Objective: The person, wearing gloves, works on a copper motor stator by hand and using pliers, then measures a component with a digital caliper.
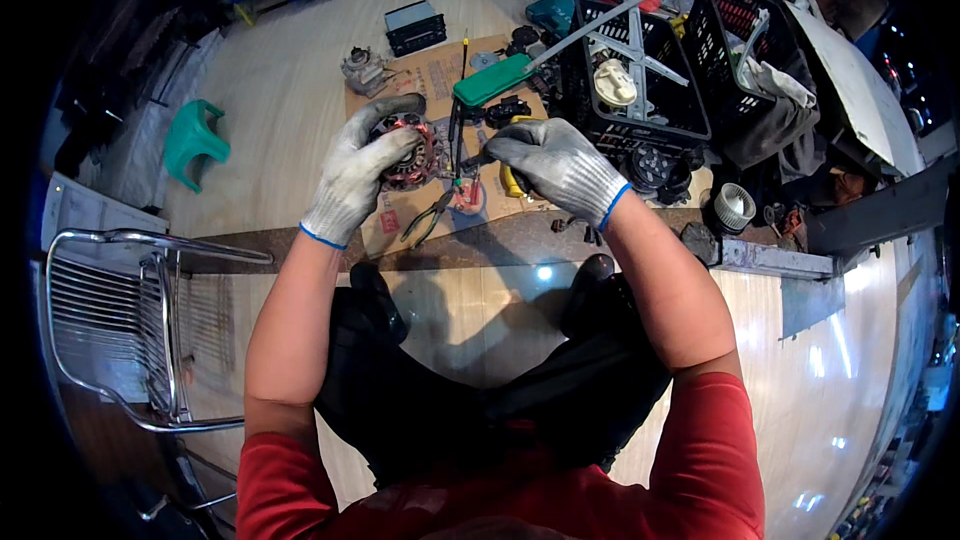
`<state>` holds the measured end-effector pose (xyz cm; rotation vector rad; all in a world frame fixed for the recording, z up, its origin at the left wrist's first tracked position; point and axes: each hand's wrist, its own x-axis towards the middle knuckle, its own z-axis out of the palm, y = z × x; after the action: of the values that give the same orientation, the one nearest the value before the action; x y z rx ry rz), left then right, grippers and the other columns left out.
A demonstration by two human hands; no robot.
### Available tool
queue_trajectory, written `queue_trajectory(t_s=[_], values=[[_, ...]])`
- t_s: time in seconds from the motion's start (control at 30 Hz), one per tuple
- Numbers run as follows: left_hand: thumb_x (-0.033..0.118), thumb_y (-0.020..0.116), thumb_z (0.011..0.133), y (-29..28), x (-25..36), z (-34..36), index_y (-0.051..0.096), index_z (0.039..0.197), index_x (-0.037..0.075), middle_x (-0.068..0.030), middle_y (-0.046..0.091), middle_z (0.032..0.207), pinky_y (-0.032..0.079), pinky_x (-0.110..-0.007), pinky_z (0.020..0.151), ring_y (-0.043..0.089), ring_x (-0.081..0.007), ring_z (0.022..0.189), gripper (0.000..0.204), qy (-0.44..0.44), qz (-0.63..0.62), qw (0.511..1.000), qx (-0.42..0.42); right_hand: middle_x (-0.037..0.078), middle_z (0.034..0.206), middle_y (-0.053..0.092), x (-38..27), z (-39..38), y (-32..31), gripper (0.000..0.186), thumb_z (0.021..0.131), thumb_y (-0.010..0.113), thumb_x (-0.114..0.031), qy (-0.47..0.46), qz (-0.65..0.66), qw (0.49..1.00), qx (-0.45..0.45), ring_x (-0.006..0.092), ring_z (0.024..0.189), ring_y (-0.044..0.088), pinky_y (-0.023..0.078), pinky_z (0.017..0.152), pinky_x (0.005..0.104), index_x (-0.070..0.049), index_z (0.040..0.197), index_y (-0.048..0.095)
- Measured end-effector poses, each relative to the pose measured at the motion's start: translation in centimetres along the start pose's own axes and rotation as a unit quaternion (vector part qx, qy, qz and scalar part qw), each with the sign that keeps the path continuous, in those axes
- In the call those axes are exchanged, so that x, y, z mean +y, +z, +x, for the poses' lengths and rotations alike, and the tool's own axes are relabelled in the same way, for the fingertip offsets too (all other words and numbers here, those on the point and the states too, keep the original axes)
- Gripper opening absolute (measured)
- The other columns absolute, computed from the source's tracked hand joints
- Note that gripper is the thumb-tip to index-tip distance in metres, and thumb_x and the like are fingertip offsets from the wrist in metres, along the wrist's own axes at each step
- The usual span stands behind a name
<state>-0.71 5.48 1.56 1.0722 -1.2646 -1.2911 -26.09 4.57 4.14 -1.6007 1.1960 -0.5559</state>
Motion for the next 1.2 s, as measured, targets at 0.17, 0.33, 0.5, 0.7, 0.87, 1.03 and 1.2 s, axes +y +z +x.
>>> queue_trajectory(t_s=[0.17,0.33,0.5,0.7,0.87,1.03,1.2], values=[[0.027,0.059,0.094,-1.6,-1.1,0.8,0.055,0.128,-0.004,-0.0189,0.065,0.118,0.06,-0.042,0.084,0.068,-0.0285,0.101,0.046,-0.075,-0.296,0.952,-0.035,0.0,0.064,0.057,3.0,0.9,-0.7,0.03,0.095,0.061,-0.03,-0.036,-0.053,0.997,-0.047,0.0069,0.057,0.05,0.041,0.054,0.0254,-0.003,0.101,0.073],[0.039,0.057,0.098,-0.4,0.7,0.9,0.066,0.113,0.002,-0.01,0.074,0.095,0.06,-0.032,0.057,0.073,-0.019,0.076,0.041,-0.101,-0.339,0.935,0.034,-0.001,0.069,0.061,3.3,-0.4,0.2,0.032,0.095,0.06,-0.033,0.0,0.002,0.989,-0.145,0.0065,0.058,0.054,0.043,0.052,0.0239,-0.011,0.114,0.072],[0.039,0.057,0.098,-0.7,-0.5,1.3,0.067,0.11,0.003,-0.0088,0.074,0.095,0.057,-0.029,0.054,0.072,-0.0177,0.074,0.039,-0.133,-0.32,0.937,0.037,0.008,0.1,0.067,2.8,-0.9,-2.1,0.074,0.087,0.066,-0.053,-0.017,-0.056,0.975,-0.213,0.0136,0.084,0.062,0.05,0.066,0.0257,-0.008,0.143,0.052],[0.035,0.057,0.098,0.0,-1.5,1.2,0.064,0.117,0.002,-0.0149,0.072,0.107,0.063,-0.038,0.068,0.073,-0.0232,0.091,0.038,-0.142,-0.277,0.95,0.019,0.02,0.115,0.067,4.1,0.8,-4.3,0.066,0.089,0.064,-0.048,-0.177,-0.153,0.972,0.035,0.0268,0.103,0.066,0.05,0.093,0.0352,0.0,0.134,0.056],[0.023,0.054,0.1,1.4,-3.6,0.9,0.058,0.124,0.0,-0.0172,0.067,0.118,0.06,-0.041,0.087,0.069,-0.0277,0.103,0.033,-0.133,-0.254,0.958,-0.003,0.026,0.135,0.057,3.7,1.2,-0.2,0.087,0.08,0.076,-0.044,-0.141,-0.174,0.975,-0.013,0.0342,0.126,0.056,0.045,0.105,0.0374,-0.002,0.147,0.04],[0.023,0.056,0.1,3.8,-3.7,0.1,0.056,0.129,-0.001,-0.0123,0.065,0.122,0.053,-0.034,0.096,0.063,-0.0212,0.11,0.037,-0.067,-0.125,0.99,-0.002,0.022,0.132,0.057,3.9,1.3,4.0,0.084,0.077,0.078,-0.046,-0.162,-0.121,0.978,0.047,0.037,0.118,0.059,0.048,0.098,0.0401,-0.004,0.142,0.045],[0.032,0.058,0.101,3.8,-4.4,0.5,0.053,0.136,0.0,-0.0133,0.056,0.134,0.043,-0.032,0.104,0.054,-0.0205,0.122,0.048,-0.031,-0.041,0.998,-0.04,0.02,0.116,0.065,3.9,1.2,3.9,0.072,0.074,0.08,-0.045,-0.116,-0.081,0.987,0.07,0.0323,0.106,0.065,0.051,0.093,0.0395,-0.003,0.128,0.059]])
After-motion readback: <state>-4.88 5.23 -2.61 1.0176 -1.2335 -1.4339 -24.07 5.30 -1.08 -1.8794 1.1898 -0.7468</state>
